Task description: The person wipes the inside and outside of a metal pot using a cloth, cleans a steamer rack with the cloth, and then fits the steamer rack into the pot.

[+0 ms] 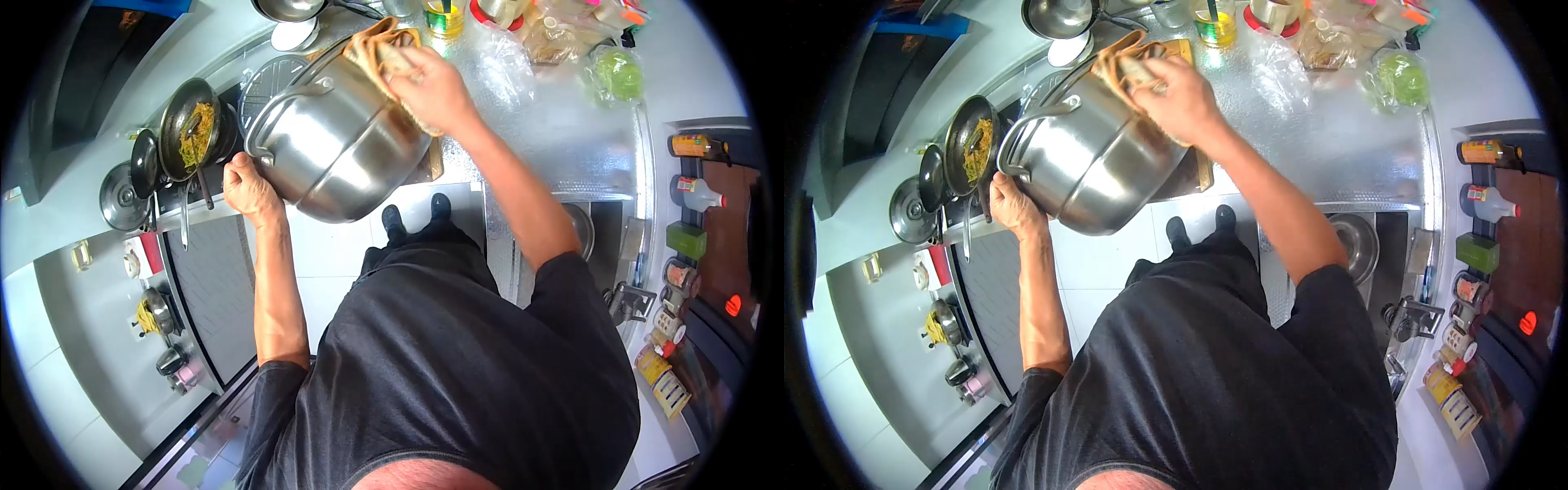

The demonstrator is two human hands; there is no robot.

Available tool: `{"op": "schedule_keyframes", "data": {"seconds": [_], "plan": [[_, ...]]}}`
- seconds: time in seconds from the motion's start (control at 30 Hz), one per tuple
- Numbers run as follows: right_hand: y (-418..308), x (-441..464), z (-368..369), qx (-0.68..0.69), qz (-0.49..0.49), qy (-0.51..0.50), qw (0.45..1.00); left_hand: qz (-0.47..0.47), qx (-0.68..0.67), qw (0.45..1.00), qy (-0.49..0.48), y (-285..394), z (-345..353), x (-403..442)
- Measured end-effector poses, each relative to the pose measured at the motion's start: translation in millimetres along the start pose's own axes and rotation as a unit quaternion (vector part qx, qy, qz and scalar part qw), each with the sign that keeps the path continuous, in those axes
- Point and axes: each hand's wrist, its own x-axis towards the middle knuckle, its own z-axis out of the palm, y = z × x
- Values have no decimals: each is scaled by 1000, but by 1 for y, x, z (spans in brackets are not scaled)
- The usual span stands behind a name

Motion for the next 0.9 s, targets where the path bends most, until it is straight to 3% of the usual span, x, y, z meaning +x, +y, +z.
{"op": "schedule_keyframes", "data": {"seconds": [0.1,0.13,0.17,0.2,0.3,0.4,0.47,0.53,0.6,0.8,0.9], "plan": [[-50,-35,7,-66,-122,31,990,30,19,999,-21,-2,-12,-1],[-54,-44,15,-117,-217,36,969,34,17,999,-21,-2,-19,-3],[-65,-55,21,-122,-254,39,959,2,22,999,-24,-6,-29,-2],[-79,-68,23,-117,-234,-2,965,-30,27,999,-27,-11,-39,-1],[-98,-85,38,-69,-307,-31,949,33,-11,990,-136,-21,-83,12],[-101,-99,57,-51,-334,-92,937,-65,-90,973,-205,43,-92,20],[-106,-101,64,-31,-348,-118,930,-131,-94,935,-316,72,-100,34],[-109,-101,73,-32,-365,-113,923,-152,91,946,-272,90,-90,36],[-111,-97,76,-56,-374,-110,919,-52,334,869,-360,107,-89,34],[-116,-100,90,-86,-412,-109,900,-106,418,810,-398,139,-78,39],[-117,-101,97,-99,-425,-92,895,12,377,850,-368,116,-86,31]]}}
